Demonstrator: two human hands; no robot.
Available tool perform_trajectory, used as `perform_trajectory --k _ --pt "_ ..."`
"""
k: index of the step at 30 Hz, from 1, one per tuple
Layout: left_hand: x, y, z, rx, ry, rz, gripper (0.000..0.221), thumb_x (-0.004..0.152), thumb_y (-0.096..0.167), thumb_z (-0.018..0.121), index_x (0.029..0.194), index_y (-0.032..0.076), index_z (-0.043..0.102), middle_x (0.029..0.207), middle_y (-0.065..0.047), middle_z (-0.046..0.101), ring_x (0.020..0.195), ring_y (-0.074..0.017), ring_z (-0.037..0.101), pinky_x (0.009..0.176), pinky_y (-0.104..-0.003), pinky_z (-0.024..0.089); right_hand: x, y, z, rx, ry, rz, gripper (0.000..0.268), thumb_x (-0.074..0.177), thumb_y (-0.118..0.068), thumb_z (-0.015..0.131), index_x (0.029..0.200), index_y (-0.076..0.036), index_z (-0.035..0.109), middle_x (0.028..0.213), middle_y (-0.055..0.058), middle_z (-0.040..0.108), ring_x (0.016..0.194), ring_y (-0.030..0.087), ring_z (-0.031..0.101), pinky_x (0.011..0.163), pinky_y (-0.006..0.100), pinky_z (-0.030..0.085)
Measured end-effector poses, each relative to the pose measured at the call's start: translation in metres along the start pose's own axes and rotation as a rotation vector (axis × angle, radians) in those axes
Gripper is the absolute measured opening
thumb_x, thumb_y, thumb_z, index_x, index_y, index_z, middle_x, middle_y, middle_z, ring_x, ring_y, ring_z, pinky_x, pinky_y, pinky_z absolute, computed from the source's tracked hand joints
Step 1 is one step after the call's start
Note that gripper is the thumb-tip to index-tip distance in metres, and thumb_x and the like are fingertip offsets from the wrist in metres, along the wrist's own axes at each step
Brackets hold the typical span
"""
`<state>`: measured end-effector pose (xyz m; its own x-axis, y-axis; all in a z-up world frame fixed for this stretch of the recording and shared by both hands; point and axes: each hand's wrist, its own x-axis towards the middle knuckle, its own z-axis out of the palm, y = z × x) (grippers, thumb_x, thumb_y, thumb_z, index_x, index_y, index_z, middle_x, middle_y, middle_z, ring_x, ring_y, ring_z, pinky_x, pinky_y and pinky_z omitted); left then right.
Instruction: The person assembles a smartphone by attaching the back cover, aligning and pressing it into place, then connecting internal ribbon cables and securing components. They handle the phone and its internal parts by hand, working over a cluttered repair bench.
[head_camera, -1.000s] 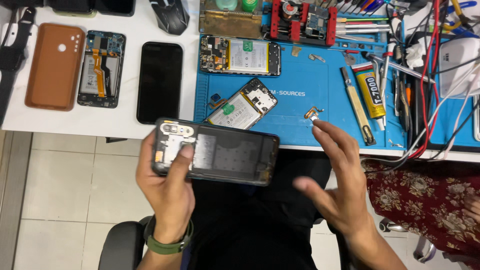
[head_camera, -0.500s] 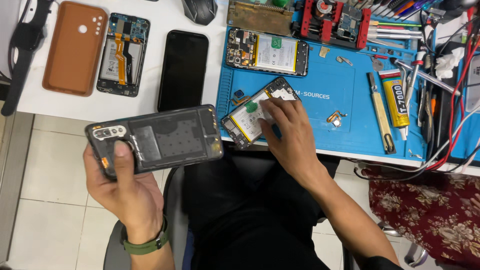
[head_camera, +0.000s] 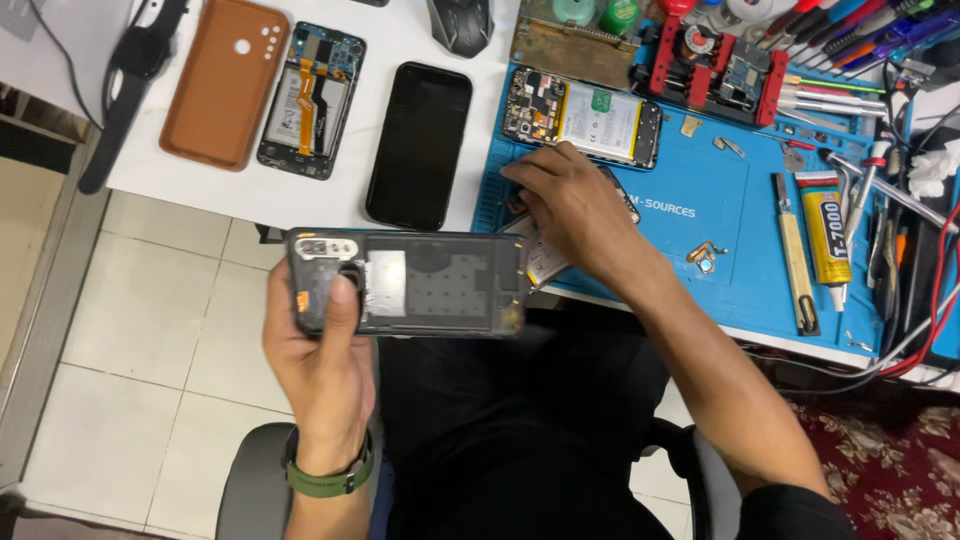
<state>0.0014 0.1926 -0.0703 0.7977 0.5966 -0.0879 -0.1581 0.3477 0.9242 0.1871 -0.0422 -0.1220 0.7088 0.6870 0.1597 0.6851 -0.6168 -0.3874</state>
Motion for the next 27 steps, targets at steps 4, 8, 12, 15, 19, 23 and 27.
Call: perform_trajectory --k 4,8,12,15,19,23,27 --pt "-0.005 -0.012 0.009 -0.041 -0.053 0.117 0.031 0.112 0.020 0.066 0.139 0.003 0.065 0.106 -0.005 0.070 0.106 -0.0111 0.065 0.097 -0.037 0.065 0.007 -0.006 -0.018 0.003 0.018 -0.110 0.041 0.091 0.005 0.081 0.130 -0.006 0.078 0.106 0.017 0.077 0.102 0.042 0.069 0.087 0.053 0.055" --pt "-0.012 -0.007 0.020 -0.133 -0.171 -0.010 0.049 0.117 0.036 0.053 0.141 -0.005 0.064 0.116 -0.020 0.072 0.108 -0.0202 0.063 0.096 -0.047 0.065 0.008 -0.003 -0.019 -0.088 -0.048 -0.136 0.035 0.096 -0.001 0.081 0.130 -0.009 0.077 0.103 0.012 0.077 0.103 0.035 0.071 0.086 0.048 0.056" --pt "-0.017 0.000 0.025 -0.137 -0.227 -0.044 0.050 0.116 0.033 0.054 0.142 -0.008 0.064 0.112 -0.021 0.072 0.103 -0.0202 0.064 0.090 -0.046 0.067 0.011 -0.004 -0.026 -0.120 -0.088 -0.136 0.033 0.094 -0.003 0.083 0.126 -0.010 0.079 0.098 0.009 0.077 0.102 0.032 0.071 0.087 0.045 0.056" --pt "-0.018 0.002 0.023 0.021 -0.308 0.050 0.066 0.090 0.017 0.087 0.146 -0.006 0.060 0.112 -0.020 0.074 0.102 -0.0212 0.066 0.091 -0.044 0.066 0.016 0.001 -0.027 -0.018 -0.144 -0.069 0.037 0.092 0.000 0.081 0.128 -0.010 0.081 0.099 0.010 0.078 0.103 0.035 0.071 0.090 0.048 0.056" --pt "-0.024 0.009 0.024 0.052 -0.297 0.057 0.056 0.089 0.006 0.089 0.138 -0.005 0.065 0.103 -0.018 0.078 0.095 -0.0165 0.071 0.085 -0.034 0.067 0.014 0.003 -0.031 0.114 -0.136 -0.011 0.036 0.097 -0.001 0.077 0.133 -0.007 0.078 0.109 0.014 0.079 0.113 0.037 0.072 0.096 0.050 0.058" --pt "-0.024 0.016 0.029 0.033 -0.269 0.058 0.049 0.083 0.001 0.093 0.128 -0.002 0.075 0.099 -0.016 0.083 0.093 -0.0115 0.073 0.082 -0.031 0.068 0.010 0.009 -0.023 0.084 -0.031 -0.029 0.028 0.102 -0.004 0.076 0.128 -0.011 0.079 0.109 0.010 0.077 0.110 0.034 0.073 0.095 0.047 0.059" --pt "-0.022 -0.021 0.018 -0.110 -0.180 0.022 0.026 0.084 -0.003 0.091 0.109 -0.002 0.083 0.089 -0.013 0.083 0.084 -0.0104 0.070 0.074 -0.031 0.067 0.010 0.017 -0.012 0.109 0.036 -0.021 0.023 0.103 -0.003 0.075 0.125 -0.009 0.080 0.107 0.012 0.075 0.107 0.036 0.073 0.093 0.048 0.060"
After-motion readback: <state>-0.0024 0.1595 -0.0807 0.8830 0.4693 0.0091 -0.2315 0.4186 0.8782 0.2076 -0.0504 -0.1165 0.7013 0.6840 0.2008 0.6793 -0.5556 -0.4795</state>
